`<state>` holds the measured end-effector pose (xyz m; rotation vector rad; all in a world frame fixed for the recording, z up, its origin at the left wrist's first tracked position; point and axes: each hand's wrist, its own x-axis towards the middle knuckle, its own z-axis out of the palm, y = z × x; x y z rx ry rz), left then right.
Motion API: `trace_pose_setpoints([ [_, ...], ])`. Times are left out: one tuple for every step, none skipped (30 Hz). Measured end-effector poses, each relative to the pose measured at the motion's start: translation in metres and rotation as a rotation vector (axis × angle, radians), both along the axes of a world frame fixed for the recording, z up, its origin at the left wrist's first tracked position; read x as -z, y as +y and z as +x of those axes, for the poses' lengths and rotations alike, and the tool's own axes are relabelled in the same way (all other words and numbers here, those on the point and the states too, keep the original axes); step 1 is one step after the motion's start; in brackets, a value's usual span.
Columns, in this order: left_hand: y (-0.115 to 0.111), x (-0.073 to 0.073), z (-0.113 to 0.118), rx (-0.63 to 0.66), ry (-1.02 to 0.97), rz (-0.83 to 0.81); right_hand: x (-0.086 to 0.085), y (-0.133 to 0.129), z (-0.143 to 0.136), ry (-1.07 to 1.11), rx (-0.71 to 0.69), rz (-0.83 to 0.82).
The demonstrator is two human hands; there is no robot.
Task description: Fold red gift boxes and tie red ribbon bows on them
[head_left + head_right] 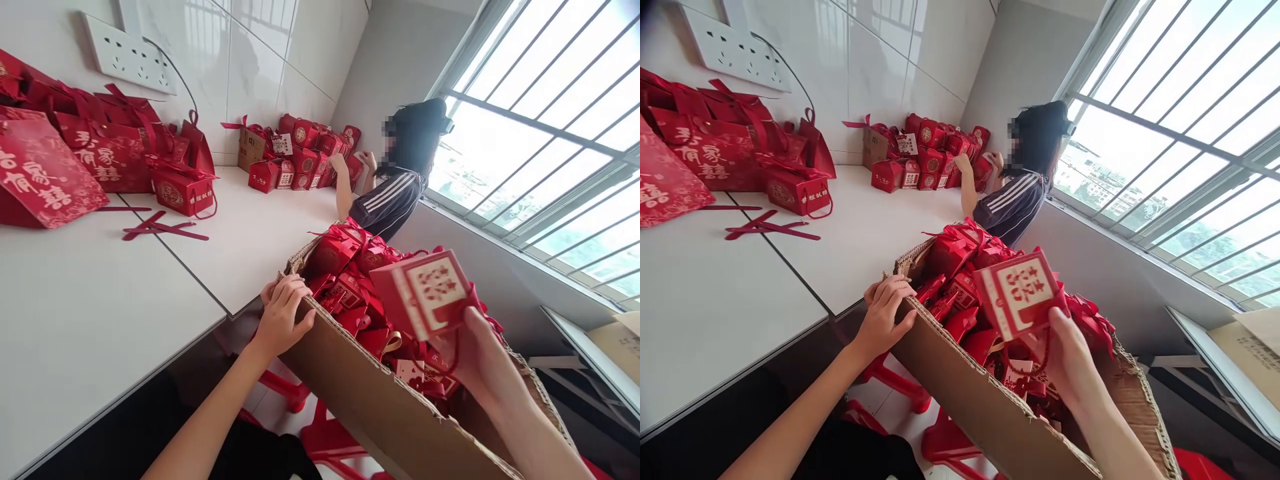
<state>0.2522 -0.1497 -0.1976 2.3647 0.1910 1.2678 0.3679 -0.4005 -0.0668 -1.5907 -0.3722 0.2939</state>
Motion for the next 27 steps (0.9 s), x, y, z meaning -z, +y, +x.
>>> trace_pose_setpoints([
  [-0.001, 0.001, 0.001, -0.008, -0.016, -0.002, 0.002, -0.001, 0.009, -0.232, 0.049, -0.13],
  [-0.002, 0.002, 0.002, -0.013, -0.03, -0.002, 0.004, -0.001, 0.018, -0.458, 0.075, -0.277],
  [-0.002, 0.002, 0.002, -0.014, -0.039, -0.002, 0.008, 0.0, 0.028, -0.656, 0.075, -0.425],
  [-0.002, 0.003, 0.003, -0.013, -0.045, 0.0, 0.014, 0.001, 0.038, -0.801, 0.048, -0.557],
  [-0.002, 0.003, 0.002, -0.01, -0.047, 0.001, 0.019, 0.002, 0.048, -0.893, 0.014, -0.652],
  [-0.002, 0.003, 0.002, -0.008, -0.045, 0.0, 0.026, 0.005, 0.058, -0.942, -0.011, -0.703],
  [-0.002, 0.003, 0.001, -0.007, -0.042, -0.003, 0.032, 0.009, 0.067, -0.96, -0.024, -0.718],
  [-0.002, 0.003, 0.0, -0.007, -0.039, -0.007, 0.039, 0.013, 0.076, -0.961, -0.026, -0.711],
  [-0.002, 0.002, 0.0, -0.007, -0.034, -0.012, 0.046, 0.019, 0.084, -0.955, -0.023, -0.692],
  [-0.002, 0.002, -0.001, -0.007, -0.03, -0.016, 0.052, 0.026, 0.091, -0.949, -0.023, -0.669],
  [-0.002, 0.001, -0.002, -0.007, -0.025, -0.018, 0.058, 0.033, 0.097, -0.944, -0.026, -0.645],
  [-0.002, 0.001, -0.002, -0.007, -0.021, -0.017, 0.063, 0.039, 0.103, -0.935, -0.032, -0.622],
  [-0.002, 0.001, -0.002, -0.007, -0.019, -0.016, 0.068, 0.046, 0.109, -0.92, -0.04, -0.6],
  [-0.002, 0.001, -0.002, -0.007, -0.018, -0.014, 0.072, 0.051, 0.114, -0.9, -0.048, -0.583],
  [-0.002, 0.001, -0.002, -0.009, -0.02, -0.014, 0.075, 0.054, 0.119, -0.874, -0.057, -0.573],
  [-0.002, 0.001, -0.002, -0.01, -0.025, -0.014, 0.078, 0.056, 0.124, -0.843, -0.067, -0.567],
  [-0.002, 0.002, -0.002, -0.012, -0.029, -0.014, 0.08, 0.056, 0.128, -0.816, -0.078, -0.561],
  [-0.002, 0.002, -0.002, -0.012, -0.033, -0.013, 0.081, 0.054, 0.132, -0.799, -0.088, -0.553],
  [-0.002, 0.002, -0.002, -0.013, -0.036, -0.012, 0.082, 0.051, 0.134, -0.795, -0.097, -0.542],
  [-0.002, 0.003, -0.002, -0.013, -0.038, -0.01, 0.081, 0.046, 0.135, -0.799, -0.102, -0.529],
  [-0.002, 0.003, -0.001, -0.013, -0.04, -0.009, 0.08, 0.04, 0.135, -0.802, -0.107, -0.518],
  [-0.002, 0.003, -0.001, -0.013, -0.042, -0.009, 0.078, 0.034, 0.134, -0.802, -0.113, -0.511],
  [-0.003, 0.003, -0.001, -0.013, -0.044, -0.011, 0.076, 0.028, 0.131, -0.795, -0.121, -0.508],
  [-0.003, 0.003, 0.0, -0.012, -0.047, -0.013, 0.072, 0.022, 0.128, -0.784, -0.13, -0.507],
  [-0.003, 0.003, 0.0, -0.012, -0.049, -0.014, 0.068, 0.016, 0.124, -0.775, -0.136, -0.508],
  [-0.003, 0.003, 0.001, -0.012, -0.052, -0.015, 0.063, 0.011, 0.12, -0.773, -0.137, -0.512],
  [-0.003, 0.003, 0.002, -0.014, -0.053, -0.015, 0.057, 0.006, 0.116, -0.779, -0.131, -0.519],
])
